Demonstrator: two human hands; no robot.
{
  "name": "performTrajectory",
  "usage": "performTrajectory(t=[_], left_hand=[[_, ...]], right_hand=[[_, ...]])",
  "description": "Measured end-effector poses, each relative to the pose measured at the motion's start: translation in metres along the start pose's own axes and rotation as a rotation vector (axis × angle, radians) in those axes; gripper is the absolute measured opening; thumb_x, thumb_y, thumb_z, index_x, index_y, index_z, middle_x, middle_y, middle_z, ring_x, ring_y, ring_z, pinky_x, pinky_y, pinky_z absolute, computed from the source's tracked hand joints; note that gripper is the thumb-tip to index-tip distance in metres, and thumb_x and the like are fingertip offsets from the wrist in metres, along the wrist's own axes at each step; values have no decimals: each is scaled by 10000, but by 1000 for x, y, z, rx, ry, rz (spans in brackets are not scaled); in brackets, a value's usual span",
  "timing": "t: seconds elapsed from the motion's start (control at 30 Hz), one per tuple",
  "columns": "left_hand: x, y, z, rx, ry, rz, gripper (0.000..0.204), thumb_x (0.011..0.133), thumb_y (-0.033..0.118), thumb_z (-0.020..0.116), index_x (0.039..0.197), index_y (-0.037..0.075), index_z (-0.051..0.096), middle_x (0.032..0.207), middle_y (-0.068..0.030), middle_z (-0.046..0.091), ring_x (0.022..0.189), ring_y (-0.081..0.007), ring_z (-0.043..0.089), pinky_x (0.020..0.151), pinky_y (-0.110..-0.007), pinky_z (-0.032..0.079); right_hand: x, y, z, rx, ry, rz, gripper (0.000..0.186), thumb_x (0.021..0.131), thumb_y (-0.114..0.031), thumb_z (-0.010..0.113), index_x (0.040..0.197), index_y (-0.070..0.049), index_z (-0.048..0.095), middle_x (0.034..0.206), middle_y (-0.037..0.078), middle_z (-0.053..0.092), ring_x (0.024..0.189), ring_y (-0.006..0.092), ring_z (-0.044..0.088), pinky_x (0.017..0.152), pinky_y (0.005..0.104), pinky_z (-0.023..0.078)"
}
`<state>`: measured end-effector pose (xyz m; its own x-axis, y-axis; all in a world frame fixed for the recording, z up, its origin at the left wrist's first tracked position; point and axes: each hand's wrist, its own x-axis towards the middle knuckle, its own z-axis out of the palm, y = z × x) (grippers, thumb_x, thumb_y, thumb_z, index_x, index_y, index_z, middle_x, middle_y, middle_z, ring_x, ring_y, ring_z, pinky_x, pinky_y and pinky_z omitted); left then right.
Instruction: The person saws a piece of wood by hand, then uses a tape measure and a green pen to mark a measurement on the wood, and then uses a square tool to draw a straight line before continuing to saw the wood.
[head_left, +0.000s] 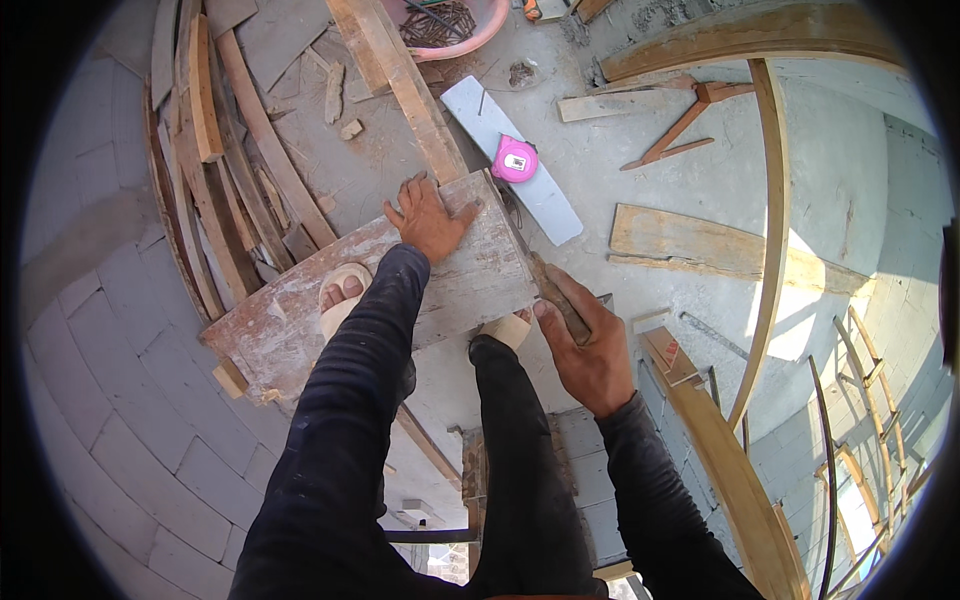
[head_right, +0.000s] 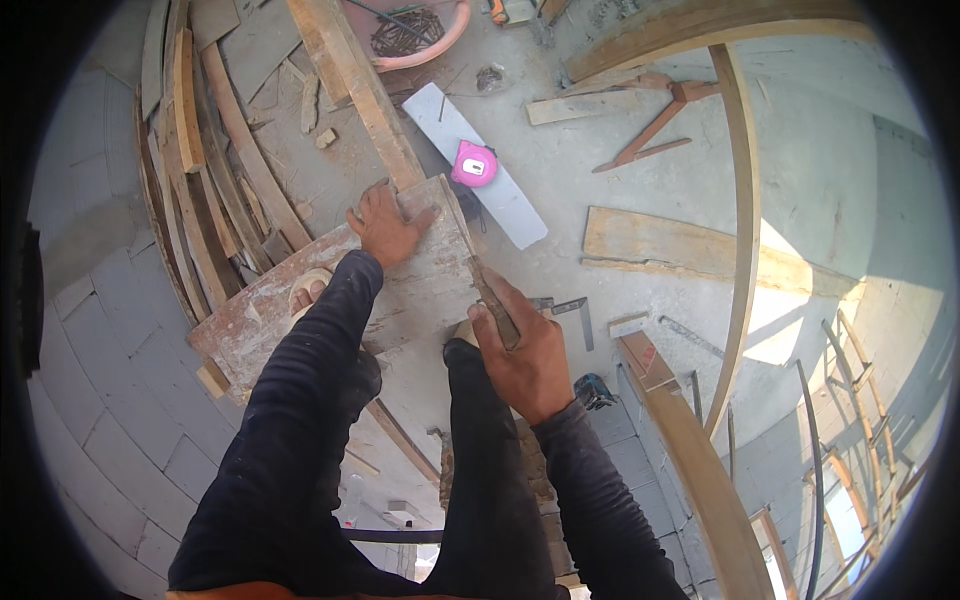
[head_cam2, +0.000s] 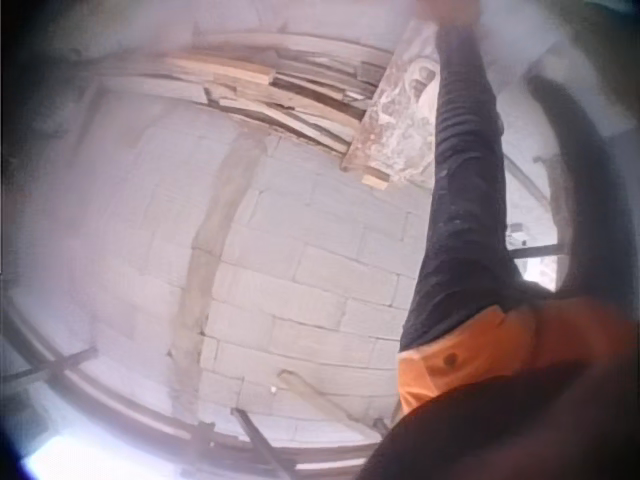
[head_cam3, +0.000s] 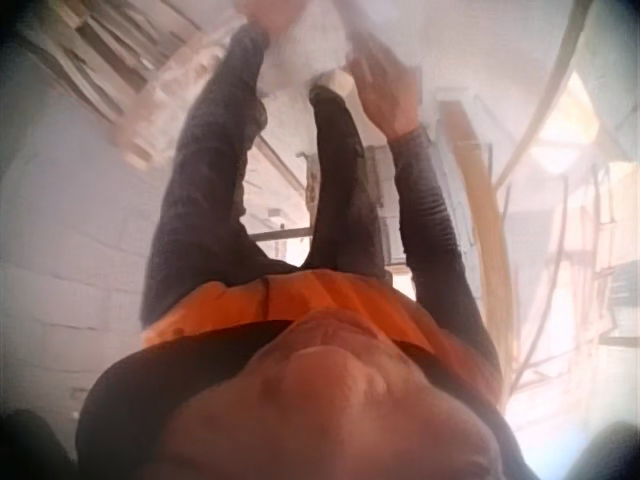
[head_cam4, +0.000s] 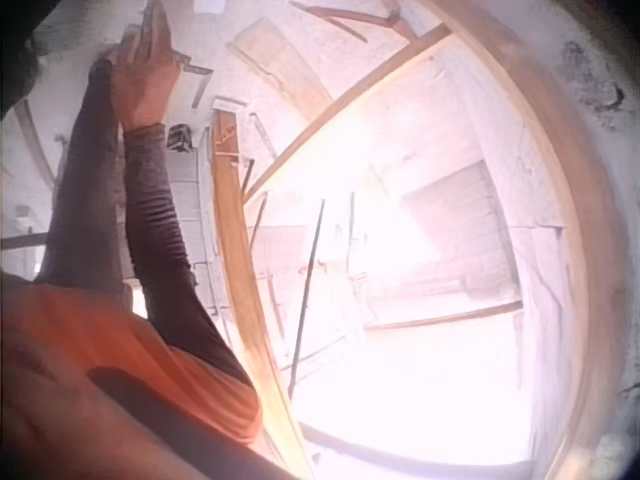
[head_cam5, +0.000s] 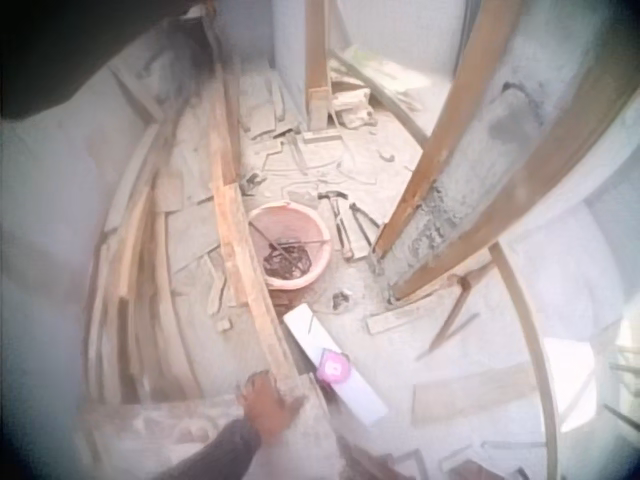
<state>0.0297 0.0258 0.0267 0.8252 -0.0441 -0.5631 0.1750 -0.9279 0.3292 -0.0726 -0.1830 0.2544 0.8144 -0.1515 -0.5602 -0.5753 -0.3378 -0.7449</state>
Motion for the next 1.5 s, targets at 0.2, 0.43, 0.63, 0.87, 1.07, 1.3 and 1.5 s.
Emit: performTrajectory(t=[0.2, 0.43, 0.63, 0.87, 1.07, 1.3, 1.5], left_hand=[[-1, 0, -8, -3, -7, 4, 1048, 829, 672, 709, 1504, -59, 381, 1607, -252, 320, 1555, -411, 173, 1204, -709, 5], [-1, -1, 0, 13, 20, 24, 1032, 826, 667, 712, 1492, -56, 397, 1617, -245, 311, 1549, -401, 181, 1204, -708, 8], [-3, -3, -3, 2, 32, 13, 1061, 811, 681, 722, 1491, -64, 394, 1617, -254, 305, 1556, -395, 170, 1210, -705, -5], [1, -6, 6, 20, 21, 30, 1082, 811, 690, 720, 1506, -68, 387, 1629, -254, 295, 1567, -398, 144, 1205, -717, -16], [-1, -5, -4, 4, 28, 36, 1100, 809, 699, 718, 1510, -79, 382, 1636, -251, 294, 1569, -396, 140, 1205, -716, -18], [9, -12, 12, 68, 102, 89, 1105, 828, 727, 694, 1510, -77, 367, 1613, -272, 303, 1556, -410, 165, 1192, -725, 6], [0, -12, 2, 41, 73, 67, 1062, 830, 711, 699, 1473, -82, 405, 1626, -274, 286, 1561, -412, 154, 1195, -721, -1]], right_hand=[[-39, 6, -9, 11, 59, -54, 443, 994, -166, 687, 1395, 5, 614, 1168, 307, 719, 1119, 351, 735, 938, 370, 558], [21, 4, 21, 120, -12, 151, 452, 992, -159, 678, 1408, 3, 605, 1204, 264, 731, 1172, 307, 719, 995, 369, 540], [-48, 9, -4, 56, 62, 9, 449, 987, -166, 678, 1391, 17, 612, 1178, 263, 738, 1179, 306, 714, 1008, 365, 530], [36, 33, 28, 129, 33, -2, 426, 998, -152, 674, 1380, 27, 621, 1186, 240, 742, 1130, 290, 727, 980, 359, 541], [-53, 14, -3, 81, 77, 37, 399, 991, -157, 676, 1344, 28, 646, 1167, 256, 739, 1061, 275, 742, 929, 354, 547], [27, 34, 32, 77, 35, 34, 420, 1004, -161, 672, 1383, 14, 626, 1224, 259, 725, 1129, 261, 721, 965, 376, 546], [-72, 9, -12, -44, 56, -18, 391, 1016, -123, 667, 1372, 32, 630, 1247, 230, 728, 1189, 253, 697, 1015, 365, 528]])
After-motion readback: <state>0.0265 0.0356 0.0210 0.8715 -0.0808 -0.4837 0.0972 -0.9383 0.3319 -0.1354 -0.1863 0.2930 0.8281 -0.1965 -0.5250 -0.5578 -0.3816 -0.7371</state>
